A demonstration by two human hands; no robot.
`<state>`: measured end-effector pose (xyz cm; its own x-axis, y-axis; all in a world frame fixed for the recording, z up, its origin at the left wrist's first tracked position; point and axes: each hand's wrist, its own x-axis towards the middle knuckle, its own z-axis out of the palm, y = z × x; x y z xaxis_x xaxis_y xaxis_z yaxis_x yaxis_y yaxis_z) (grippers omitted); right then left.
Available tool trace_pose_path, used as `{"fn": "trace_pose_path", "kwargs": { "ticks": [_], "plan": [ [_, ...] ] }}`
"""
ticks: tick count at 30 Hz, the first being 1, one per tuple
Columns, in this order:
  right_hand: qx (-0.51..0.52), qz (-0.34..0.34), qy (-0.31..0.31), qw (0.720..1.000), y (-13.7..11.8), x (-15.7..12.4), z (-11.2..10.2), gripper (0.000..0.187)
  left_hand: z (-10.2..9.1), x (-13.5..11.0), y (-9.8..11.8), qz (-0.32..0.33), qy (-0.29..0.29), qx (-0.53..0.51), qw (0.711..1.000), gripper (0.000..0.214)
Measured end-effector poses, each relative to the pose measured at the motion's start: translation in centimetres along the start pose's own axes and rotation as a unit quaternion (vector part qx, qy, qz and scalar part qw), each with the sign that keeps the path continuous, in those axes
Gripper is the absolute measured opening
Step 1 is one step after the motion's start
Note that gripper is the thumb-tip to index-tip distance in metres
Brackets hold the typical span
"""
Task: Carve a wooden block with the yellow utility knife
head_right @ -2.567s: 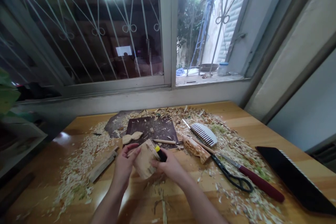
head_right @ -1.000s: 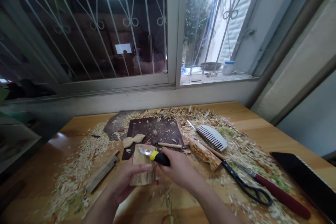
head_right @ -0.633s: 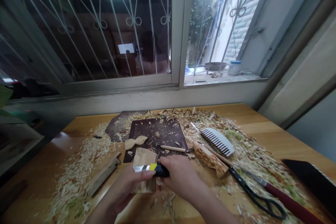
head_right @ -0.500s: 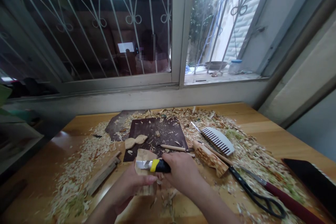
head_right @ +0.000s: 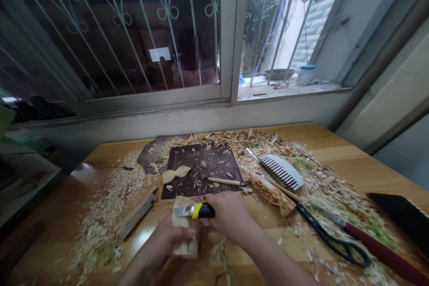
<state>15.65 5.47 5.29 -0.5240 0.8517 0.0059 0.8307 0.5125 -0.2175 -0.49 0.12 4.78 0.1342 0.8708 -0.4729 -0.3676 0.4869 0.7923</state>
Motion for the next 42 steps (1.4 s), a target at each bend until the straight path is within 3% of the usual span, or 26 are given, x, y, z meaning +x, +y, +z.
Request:
{"fn": "trace_pose_path", "kwargs": {
  "ticks": [4, 8, 13, 19, 25, 30, 37, 42],
  "plan": [
    [-0.005, -0.005, -0.006, 1.000, 0.1, -0.1, 0.3, 0.013, -0.5, 0.1, -1.0, -0.029, 0.023, 0.003, 0.999, 0.059],
    [-0.016, -0.026, -0.022, 0.999, -0.1, -0.4, 0.1, 0.011, -0.6, 0.3, -1.1, -0.015, 0.028, 0.008, 0.999, 0.051],
    [-0.018, 0.005, 0.000, 1.000, 0.0, -0.1, -0.2, 0.015, -0.3, 0.1, -0.9, -0.025, 0.052, 0.028, 0.998, 0.055],
    [-0.016, -0.024, -0.004, 1.000, 0.0, -0.5, 0.0, 0.007, -0.4, 0.2, -0.9, -0.003, 0.051, 0.051, 0.997, 0.053],
    [-0.010, 0.026, -0.001, 1.000, 0.9, 0.7, 1.1, 0.012, -0.5, 0.4, -0.8, -0.026, 0.046, 0.048, 0.997, 0.055],
    [-0.036, 0.137, 0.038, 0.989, 3.0, 1.1, 0.1, 0.021, -0.4, 0.3, -1.1, -0.048, 0.043, 0.029, 0.998, 0.056],
    [0.008, -0.003, -0.004, 1.000, 0.1, -0.5, 0.3, 0.011, -0.5, 0.2, -0.6, -0.045, 0.033, 0.025, 0.998, 0.057],
    [0.018, 0.005, -0.004, 1.000, -0.4, -0.4, 1.0, 0.011, -0.5, -0.2, -0.4, -0.042, 0.032, 0.007, 0.999, 0.062]
  ]
}}
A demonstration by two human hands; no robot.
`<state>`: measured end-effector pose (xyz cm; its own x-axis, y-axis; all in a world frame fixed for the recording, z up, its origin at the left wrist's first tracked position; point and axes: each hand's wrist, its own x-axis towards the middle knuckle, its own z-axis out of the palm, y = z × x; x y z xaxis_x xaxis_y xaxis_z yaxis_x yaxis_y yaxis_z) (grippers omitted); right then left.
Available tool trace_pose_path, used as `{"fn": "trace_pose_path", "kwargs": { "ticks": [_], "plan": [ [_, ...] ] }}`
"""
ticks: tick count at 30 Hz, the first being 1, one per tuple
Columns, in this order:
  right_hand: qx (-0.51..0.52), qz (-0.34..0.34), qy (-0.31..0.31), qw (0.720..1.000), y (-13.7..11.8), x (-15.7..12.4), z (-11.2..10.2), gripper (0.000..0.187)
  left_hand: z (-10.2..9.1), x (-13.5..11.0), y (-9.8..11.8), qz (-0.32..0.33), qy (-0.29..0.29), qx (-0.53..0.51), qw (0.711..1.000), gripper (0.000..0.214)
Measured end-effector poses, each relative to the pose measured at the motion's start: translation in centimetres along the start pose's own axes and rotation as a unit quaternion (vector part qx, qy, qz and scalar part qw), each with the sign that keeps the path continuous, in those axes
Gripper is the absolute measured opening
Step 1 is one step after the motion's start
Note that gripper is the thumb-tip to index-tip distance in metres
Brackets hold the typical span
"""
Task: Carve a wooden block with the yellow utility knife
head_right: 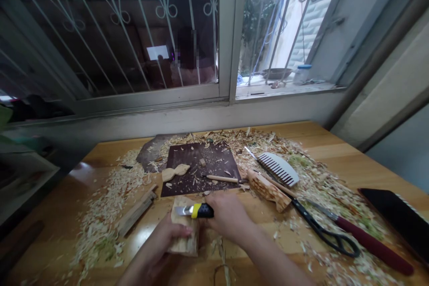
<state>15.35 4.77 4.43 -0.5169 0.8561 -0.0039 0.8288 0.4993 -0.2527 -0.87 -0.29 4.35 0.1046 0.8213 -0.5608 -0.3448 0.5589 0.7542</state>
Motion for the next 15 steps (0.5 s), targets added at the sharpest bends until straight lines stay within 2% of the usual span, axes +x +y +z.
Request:
{"fn": "trace_pose_path", "kwargs": {
  "ticks": [5, 12, 15],
  "plan": [
    [-0.004, 0.011, 0.009, 1.000, 1.1, 0.5, 0.3, 0.011, 0.4, -0.2, 0.2, -0.013, -0.002, 0.002, 1.000, 0.063],
    [-0.024, 0.047, 0.014, 0.999, 1.2, 1.4, 1.1, 0.013, 0.4, -1.0, 0.5, 0.000, -0.001, -0.015, 1.000, 0.055],
    [-0.029, 0.082, 0.023, 0.996, 2.7, 1.8, 0.6, 0.015, 0.0, -1.3, 0.3, -0.018, -0.054, -0.040, 0.998, 0.056]
  ]
}}
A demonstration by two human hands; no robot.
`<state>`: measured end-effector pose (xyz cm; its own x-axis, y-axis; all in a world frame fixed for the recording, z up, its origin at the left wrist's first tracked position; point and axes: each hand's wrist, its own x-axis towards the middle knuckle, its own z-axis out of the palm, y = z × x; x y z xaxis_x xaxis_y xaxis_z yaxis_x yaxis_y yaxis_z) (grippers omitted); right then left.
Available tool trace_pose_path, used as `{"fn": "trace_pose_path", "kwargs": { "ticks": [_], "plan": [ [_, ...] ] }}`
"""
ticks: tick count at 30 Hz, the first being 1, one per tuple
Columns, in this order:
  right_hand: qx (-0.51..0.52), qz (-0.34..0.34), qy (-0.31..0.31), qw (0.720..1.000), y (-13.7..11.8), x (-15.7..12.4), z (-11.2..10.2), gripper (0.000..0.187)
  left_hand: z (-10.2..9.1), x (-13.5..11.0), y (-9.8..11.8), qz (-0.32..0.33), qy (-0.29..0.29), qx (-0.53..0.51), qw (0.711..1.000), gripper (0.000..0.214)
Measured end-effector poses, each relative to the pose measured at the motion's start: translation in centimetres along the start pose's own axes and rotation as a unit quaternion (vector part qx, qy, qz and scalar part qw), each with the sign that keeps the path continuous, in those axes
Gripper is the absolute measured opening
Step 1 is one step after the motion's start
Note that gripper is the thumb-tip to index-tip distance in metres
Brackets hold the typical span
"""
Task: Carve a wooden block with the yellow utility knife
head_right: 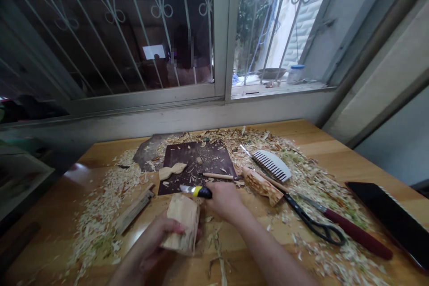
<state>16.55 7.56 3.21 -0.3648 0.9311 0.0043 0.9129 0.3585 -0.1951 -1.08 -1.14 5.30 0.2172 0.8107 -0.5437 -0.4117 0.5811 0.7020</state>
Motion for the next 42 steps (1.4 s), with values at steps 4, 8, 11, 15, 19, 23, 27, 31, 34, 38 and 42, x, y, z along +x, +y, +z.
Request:
{"fn": "trace_pose_path", "kwargs": {
  "ticks": [4, 8, 11, 15, 19, 23, 27, 31, 34, 38, 42],
  "plan": [
    [-0.017, 0.060, 0.017, 0.998, 2.3, 0.2, -0.9, 0.023, -0.4, 0.0, 0.0, -0.024, -0.037, -0.009, 0.999, 0.048],
    [-0.006, 0.004, 0.004, 1.000, 1.0, -0.9, -1.1, 0.018, -0.5, 0.2, 0.2, -0.002, 0.015, 0.033, 0.999, 0.048],
    [0.003, -0.085, -0.012, 0.996, -1.3, -1.9, -1.2, 0.009, -0.6, 0.6, 0.1, 0.015, 0.039, 0.053, 0.998, 0.057],
    [0.014, -0.135, -0.015, 0.991, -3.0, -2.7, -1.3, 0.008, -1.1, 1.6, -0.2, 0.058, 0.069, 0.061, 0.994, 0.060],
    [0.007, -0.114, 0.007, 0.993, -3.0, -2.6, -1.1, 0.009, -1.2, 2.1, -0.5, 0.066, 0.127, 0.101, 0.984, 0.058],
    [0.012, -0.092, 0.003, 0.996, -2.8, -2.2, -0.8, 0.011, -0.6, 1.4, -0.4, 0.091, 0.114, 0.113, 0.983, 0.055],
    [0.007, -0.060, -0.008, 0.998, -3.0, -1.8, -0.6, 0.009, 0.2, 0.8, 0.0, 0.089, 0.119, 0.134, 0.980, 0.054],
    [0.009, -0.040, 0.015, 0.999, -2.3, -1.2, -0.3, 0.010, 0.3, 0.6, 0.3, 0.084, 0.112, 0.122, 0.983, 0.056],
    [0.002, 0.029, 0.043, 0.999, -0.3, -0.6, -0.3, 0.013, 0.1, 0.3, 0.3, 0.059, 0.114, 0.125, 0.984, 0.056],
    [-0.005, 0.044, 0.056, 0.997, 1.2, -0.5, -0.8, 0.018, 0.0, 0.0, 0.5, 0.050, 0.130, 0.112, 0.984, 0.053],
    [0.008, -0.053, 0.026, 0.998, -1.0, -1.6, -1.2, 0.008, 0.1, 0.1, 0.7, 0.085, 0.099, 0.092, 0.987, 0.051]
  ]
}}
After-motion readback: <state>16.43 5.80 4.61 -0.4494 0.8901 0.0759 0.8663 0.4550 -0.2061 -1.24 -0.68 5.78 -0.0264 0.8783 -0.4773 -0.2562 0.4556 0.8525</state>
